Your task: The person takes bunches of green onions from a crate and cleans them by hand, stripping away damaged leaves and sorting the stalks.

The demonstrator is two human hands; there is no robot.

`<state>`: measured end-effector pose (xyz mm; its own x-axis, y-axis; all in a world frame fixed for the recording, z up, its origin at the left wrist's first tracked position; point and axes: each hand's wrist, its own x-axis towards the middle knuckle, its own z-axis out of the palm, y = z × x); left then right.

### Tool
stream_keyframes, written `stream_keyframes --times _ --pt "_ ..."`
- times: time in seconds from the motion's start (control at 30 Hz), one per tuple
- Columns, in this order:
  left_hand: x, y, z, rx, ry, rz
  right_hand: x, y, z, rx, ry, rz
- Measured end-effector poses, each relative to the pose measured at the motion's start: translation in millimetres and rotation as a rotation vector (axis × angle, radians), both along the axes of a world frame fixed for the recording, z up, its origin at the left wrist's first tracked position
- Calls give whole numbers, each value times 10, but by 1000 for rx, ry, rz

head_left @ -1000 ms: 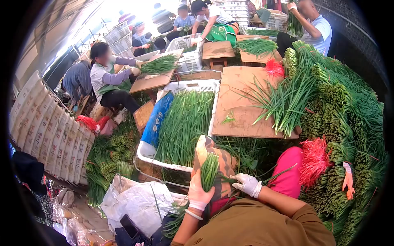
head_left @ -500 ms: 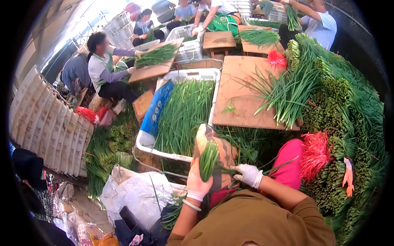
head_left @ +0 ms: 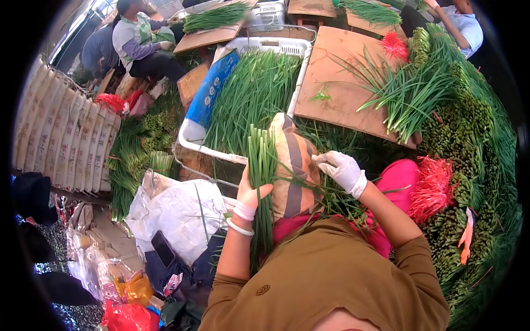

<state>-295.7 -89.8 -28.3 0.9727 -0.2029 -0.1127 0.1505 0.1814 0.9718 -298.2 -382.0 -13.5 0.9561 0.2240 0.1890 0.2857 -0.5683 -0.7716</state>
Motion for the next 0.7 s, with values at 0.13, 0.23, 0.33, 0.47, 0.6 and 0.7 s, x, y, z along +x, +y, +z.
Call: stream_keyframes --times 0.13,0.23,0.33,0.47,0.6,0.7 --pt "33 32 55 -132 40 -74 196 349 220 118 -2 11" --pt "-50 -80 434 -181 20 -126 424 623 435 231 -73 5" --pt "-125 -73 451 -143 -9 -66 562 673 506 -1 -36 79" --pt "-132 139 312 -158 26 -3 487 401 1043 636 386 111" --pt "-148 82 379 -229 59 37 575 229 849 461 282 119" --pt "-91 54 264 -171 24 62 128 679 327 204 232 284"
